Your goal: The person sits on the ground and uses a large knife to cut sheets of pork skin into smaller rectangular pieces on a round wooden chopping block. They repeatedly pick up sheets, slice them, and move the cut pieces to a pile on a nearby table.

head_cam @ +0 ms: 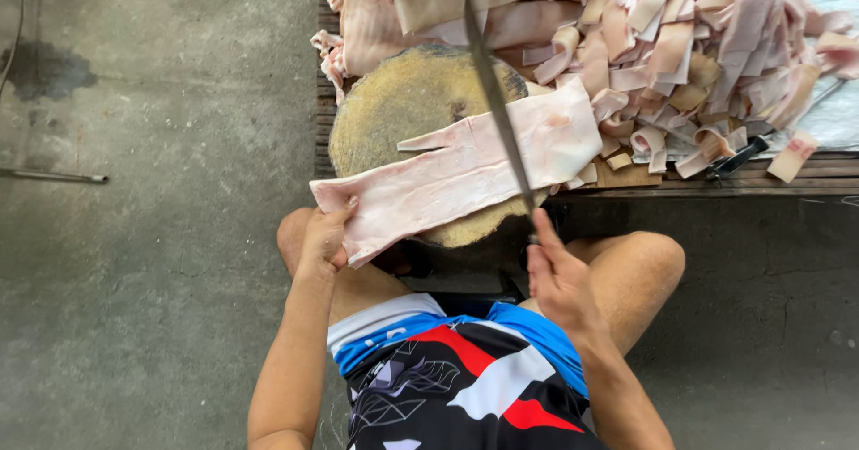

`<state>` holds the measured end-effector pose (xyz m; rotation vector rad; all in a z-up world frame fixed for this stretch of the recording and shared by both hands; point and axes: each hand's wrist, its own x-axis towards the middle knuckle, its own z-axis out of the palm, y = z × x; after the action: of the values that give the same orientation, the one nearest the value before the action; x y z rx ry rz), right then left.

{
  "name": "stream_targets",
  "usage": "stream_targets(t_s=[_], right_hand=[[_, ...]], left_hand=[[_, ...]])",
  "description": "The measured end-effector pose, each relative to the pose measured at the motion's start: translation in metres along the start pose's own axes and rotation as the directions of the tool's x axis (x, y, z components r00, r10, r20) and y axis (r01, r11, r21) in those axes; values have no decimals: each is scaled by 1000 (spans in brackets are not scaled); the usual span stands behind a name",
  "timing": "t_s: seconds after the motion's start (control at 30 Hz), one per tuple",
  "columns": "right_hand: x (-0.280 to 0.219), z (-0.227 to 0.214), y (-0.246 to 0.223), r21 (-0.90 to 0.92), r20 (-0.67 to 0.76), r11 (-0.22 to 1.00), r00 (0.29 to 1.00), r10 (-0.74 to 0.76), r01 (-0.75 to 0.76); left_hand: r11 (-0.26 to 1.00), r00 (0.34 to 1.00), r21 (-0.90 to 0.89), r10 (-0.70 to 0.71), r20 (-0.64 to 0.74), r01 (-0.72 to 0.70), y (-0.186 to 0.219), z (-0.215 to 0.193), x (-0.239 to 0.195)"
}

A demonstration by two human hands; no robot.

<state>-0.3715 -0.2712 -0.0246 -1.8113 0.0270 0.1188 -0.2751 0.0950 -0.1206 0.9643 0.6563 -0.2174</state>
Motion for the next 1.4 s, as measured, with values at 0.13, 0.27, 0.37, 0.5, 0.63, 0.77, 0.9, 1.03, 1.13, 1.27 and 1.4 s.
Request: stream_targets(t_s=[0.13, 0.27, 0.37, 0.5, 0.63, 0.77, 0.9, 1.03, 1.13, 1.27, 1.4], right_hand=[[-32, -33, -55, 73, -217, 845, 835, -505, 530], [-27, -25, -28, 174, -269, 771, 783, -561, 613], [3, 12, 39, -254, -109, 896, 910, -399, 363], [-6, 11, 80, -484, -72, 875, 996, -52, 11], [14, 7, 86, -423, -116, 896, 989, 92, -133], [18, 8, 57, -339, -135, 936, 989, 54, -98], [10, 15, 25, -367, -111, 926, 993, 49, -87], [10, 32, 31, -471, -4, 833, 944, -330, 289], [17, 44, 37, -487, -14, 865, 989, -147, 122], [10, 24, 7, -337, -12, 936, 994, -112, 102], [-21, -15, -21, -67, -21, 969, 971, -240, 238]], left_hand=[[999, 999, 16, -50, -19, 51, 0, -5, -9], [999, 1000, -39, -9, 20, 10, -3, -8, -2], [998, 1000, -56, -2, 3, 2, -11, -13, 3], [994, 990, 38, -94, -105, 98, -6, -20, 13], [997, 996, -11, -80, -50, 80, -17, -26, 1], [994, 995, -89, -64, -70, 58, -9, -6, -6], [995, 998, -75, 63, -17, -64, -17, 4, -8], [996, 998, -57, 68, 11, -68, -17, 4, 2], [995, 998, -76, 67, 14, -66, -20, 0, 2], [992, 993, -94, 95, 66, -88, -19, -1, 1], [997, 998, -63, 49, 36, -47, -18, -1, -6]])
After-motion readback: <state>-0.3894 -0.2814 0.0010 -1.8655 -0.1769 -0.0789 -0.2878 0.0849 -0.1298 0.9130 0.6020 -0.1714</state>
